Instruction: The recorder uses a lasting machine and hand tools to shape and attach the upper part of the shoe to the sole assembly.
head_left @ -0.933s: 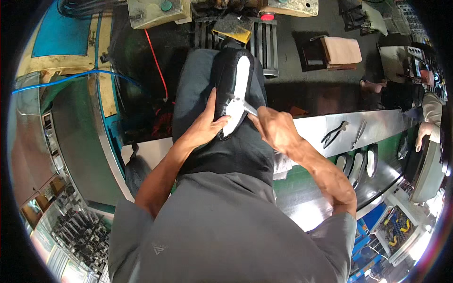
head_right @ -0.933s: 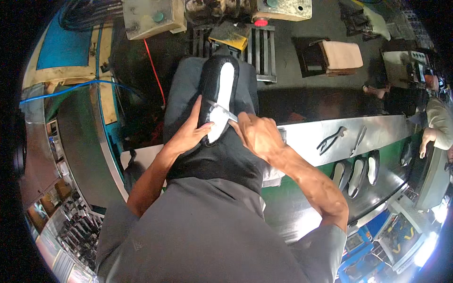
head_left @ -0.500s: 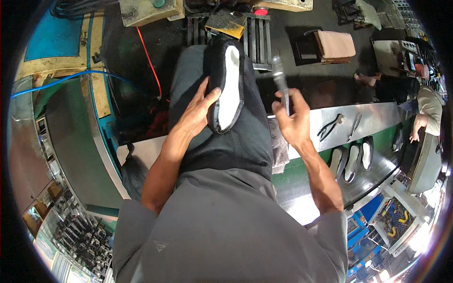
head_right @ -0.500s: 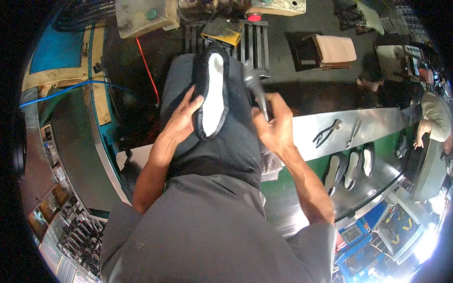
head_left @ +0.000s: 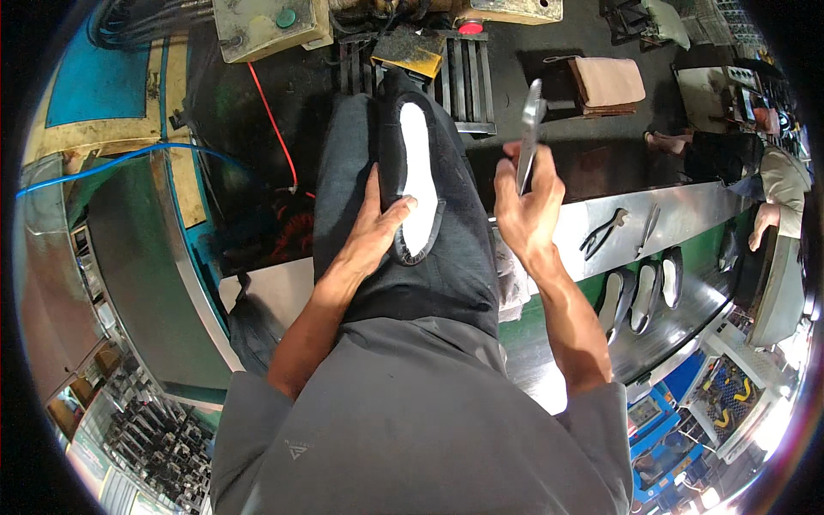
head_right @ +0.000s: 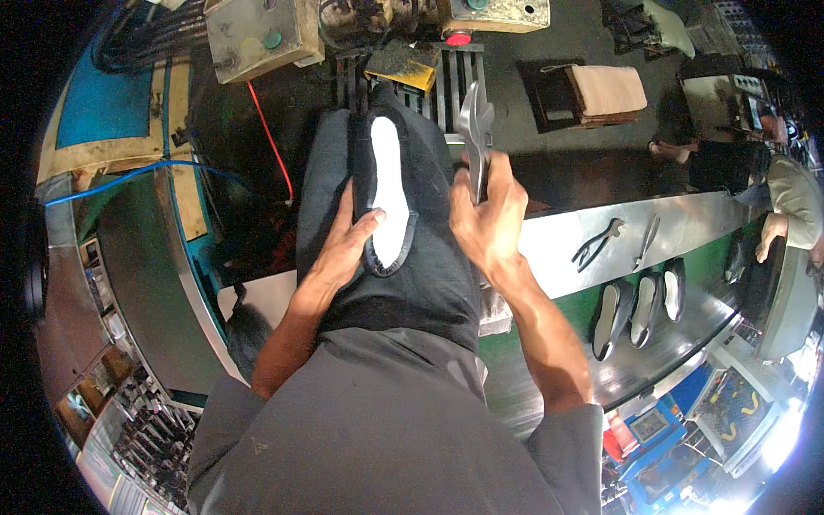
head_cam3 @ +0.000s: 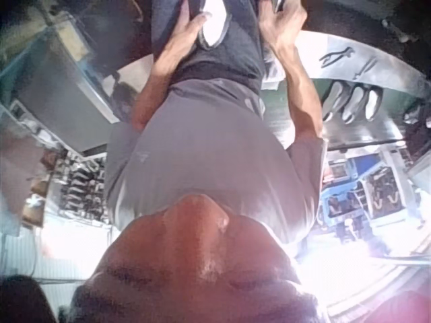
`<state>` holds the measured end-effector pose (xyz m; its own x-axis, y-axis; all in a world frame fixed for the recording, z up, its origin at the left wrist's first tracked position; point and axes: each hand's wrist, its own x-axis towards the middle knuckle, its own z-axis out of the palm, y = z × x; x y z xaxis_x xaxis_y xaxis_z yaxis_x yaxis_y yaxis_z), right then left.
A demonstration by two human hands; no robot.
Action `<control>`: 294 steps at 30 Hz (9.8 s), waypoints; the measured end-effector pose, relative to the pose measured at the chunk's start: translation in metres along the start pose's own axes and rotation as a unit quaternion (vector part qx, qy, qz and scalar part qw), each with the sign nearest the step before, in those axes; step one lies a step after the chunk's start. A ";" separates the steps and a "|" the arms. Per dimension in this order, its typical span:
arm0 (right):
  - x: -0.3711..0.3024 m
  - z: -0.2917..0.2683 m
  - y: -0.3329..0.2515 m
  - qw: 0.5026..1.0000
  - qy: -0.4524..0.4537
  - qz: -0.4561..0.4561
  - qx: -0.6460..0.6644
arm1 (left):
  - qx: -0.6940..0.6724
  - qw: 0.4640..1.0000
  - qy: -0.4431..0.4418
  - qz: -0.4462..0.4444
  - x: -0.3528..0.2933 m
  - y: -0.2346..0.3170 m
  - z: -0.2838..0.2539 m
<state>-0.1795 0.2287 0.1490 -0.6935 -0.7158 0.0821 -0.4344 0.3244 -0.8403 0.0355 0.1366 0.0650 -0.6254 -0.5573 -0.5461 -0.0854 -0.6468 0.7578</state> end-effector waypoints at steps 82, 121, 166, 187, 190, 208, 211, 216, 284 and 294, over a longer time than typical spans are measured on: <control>-0.044 -0.042 0.078 0.945 -0.306 -0.015 -0.115 | 0.472 0.880 -0.055 0.010 0.062 0.032 0.037; -0.047 0.043 0.061 0.886 -0.223 0.393 0.101 | -0.368 0.827 0.409 0.119 -0.095 0.139 -0.561; -0.024 -0.031 0.004 0.860 -0.263 -0.228 -0.374 | -0.119 0.992 -0.030 0.004 0.056 0.027 0.011; -0.049 -0.014 0.007 0.858 -0.453 -0.064 -0.235 | -0.143 0.984 -0.106 0.026 0.020 -0.019 -0.020; -0.047 -0.019 0.015 0.868 -0.468 0.028 -0.164 | -0.008 0.995 -0.075 0.057 0.013 -0.026 -0.022; -0.048 -0.012 0.001 0.940 -0.328 -0.043 -0.082 | 0.202 0.962 -0.162 0.084 0.006 -0.010 -0.033; -0.056 0.002 0.009 0.916 -0.343 -0.169 -0.123 | 0.177 0.966 -0.175 0.068 0.001 -0.003 -0.030; -0.044 -0.015 0.049 0.932 -0.331 -0.057 -0.138 | 0.024 0.994 -0.106 -0.022 0.013 -0.002 -0.023; 0.041 0.004 0.020 0.850 -0.456 -0.086 -0.248 | 0.373 0.919 -0.029 0.126 0.054 0.017 -0.007; 0.047 0.001 0.027 0.778 -0.389 -0.188 -0.456 | 0.375 0.919 -0.037 0.115 0.062 0.019 -0.006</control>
<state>-0.2234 0.2031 0.1301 -0.0148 -0.9085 -0.4176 -0.9958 0.0513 -0.0762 -0.0002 0.0870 0.0435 -0.7422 -0.5799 -0.3361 -0.4383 0.0406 0.8979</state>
